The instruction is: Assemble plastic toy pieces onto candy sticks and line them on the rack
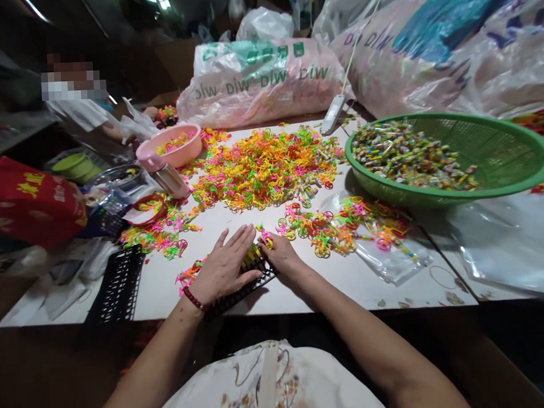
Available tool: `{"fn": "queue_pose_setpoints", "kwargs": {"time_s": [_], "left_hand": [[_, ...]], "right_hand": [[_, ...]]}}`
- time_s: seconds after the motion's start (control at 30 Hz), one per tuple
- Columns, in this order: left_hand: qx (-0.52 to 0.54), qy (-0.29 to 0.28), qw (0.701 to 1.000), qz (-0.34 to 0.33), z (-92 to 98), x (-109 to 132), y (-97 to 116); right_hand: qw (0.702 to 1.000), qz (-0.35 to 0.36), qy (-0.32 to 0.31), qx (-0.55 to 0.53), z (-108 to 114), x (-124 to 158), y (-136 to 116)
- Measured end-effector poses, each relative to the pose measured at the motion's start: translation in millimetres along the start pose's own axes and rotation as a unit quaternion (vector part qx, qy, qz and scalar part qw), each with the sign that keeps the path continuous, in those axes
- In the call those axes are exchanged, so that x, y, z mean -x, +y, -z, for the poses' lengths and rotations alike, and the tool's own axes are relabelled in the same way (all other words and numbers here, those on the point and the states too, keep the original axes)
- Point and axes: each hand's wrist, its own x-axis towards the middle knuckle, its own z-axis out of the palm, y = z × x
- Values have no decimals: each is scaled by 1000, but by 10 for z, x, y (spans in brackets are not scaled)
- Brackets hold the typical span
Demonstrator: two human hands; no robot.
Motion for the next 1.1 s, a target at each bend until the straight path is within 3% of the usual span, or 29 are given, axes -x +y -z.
{"fn": "queue_pose_setpoints", "kwargs": {"time_s": [0.3, 0.53, 0.63, 0.7, 0.77, 0.83, 0.93, 1.1], "left_hand": [[-3, -2, 1000, 8, 25, -12, 27], [-27, -8, 1000, -4, -20, -21, 26], [-32, -2, 999, 3, -33, -22, 18], [-32, -3, 999, 1, -27, -23, 15], [-29, -6, 1000, -3, -17, -23, 14], [-25, -6, 1000, -4, -12, -21, 15], [-22, 0, 1000, 0, -14, -18, 18], [-21, -3, 1000, 10, -6, -47, 33]], "right_hand": [[991, 78, -92, 60, 69, -77, 19], [986, 85, -104, 99, 48, -64, 8], [987, 100, -68, 103, 263, 125, 3], [984, 99, -2, 149, 529, 311, 49], [963, 56, 77, 254, 838, 495, 129], [928, 1, 116, 354, 1109, 634, 219], [897, -55, 90, 428, 1330, 718, 327], [894, -57, 62, 440, 1336, 679, 369]]}}
